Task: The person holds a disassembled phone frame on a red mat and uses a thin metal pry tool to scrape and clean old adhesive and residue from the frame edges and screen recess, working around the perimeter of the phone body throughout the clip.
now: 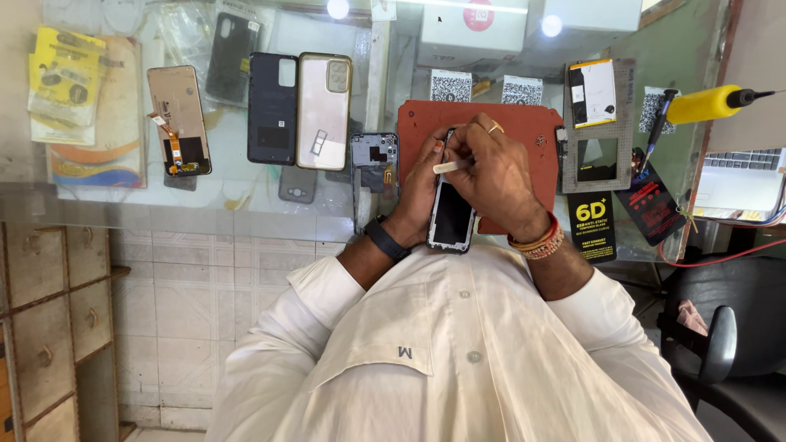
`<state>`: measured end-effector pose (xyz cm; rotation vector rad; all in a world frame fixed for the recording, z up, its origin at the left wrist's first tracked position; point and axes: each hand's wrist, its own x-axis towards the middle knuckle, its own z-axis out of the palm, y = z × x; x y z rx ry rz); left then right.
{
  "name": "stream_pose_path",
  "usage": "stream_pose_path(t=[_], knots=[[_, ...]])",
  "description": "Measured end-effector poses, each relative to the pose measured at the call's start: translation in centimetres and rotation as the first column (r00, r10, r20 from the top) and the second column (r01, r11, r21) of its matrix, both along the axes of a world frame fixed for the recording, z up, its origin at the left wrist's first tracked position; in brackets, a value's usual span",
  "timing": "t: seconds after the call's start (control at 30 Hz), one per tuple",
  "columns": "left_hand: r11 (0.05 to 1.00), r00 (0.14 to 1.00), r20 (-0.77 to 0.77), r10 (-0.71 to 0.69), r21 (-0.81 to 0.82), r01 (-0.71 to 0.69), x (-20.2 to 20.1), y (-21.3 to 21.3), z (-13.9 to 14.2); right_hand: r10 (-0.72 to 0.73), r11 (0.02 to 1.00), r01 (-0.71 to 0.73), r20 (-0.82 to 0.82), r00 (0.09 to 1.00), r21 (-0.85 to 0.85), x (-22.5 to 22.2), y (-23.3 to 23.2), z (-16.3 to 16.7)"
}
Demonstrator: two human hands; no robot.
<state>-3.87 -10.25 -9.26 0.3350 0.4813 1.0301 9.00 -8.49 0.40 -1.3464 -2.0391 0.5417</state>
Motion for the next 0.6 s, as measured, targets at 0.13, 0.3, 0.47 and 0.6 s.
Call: stream_pose_path(t=[0.13,0.3,0.47,0.6], knots=[[0.998,1.000,-0.027,0.014,0.065,-0.013,0.0,0.1,-0.3,-0.014,0.999,0.012,-0.066,0.998,-0.032,0.0,-0.3,-1.0],[0.982,0.998,-0.058,0.005,0.191,0.006,-0.3,0.0,0.3,-0.065,0.997,0.053,-0.279,0.958,-0.048,1.3,-1.4,-2.8],[0.979,0.937,0.283,-0.204,0.056,0.197,-1.2,0.1,0.8,-0.448,0.890,0.272,-0.590,0.672,-0.366,5.1,-0.7,-4.4],[0.971,0.897,0.385,-0.218,-0.009,0.240,-1.3,0.2,0.6,-0.544,0.837,0.494,-0.262,0.797,-0.235,6.6,0.2,-3.8]])
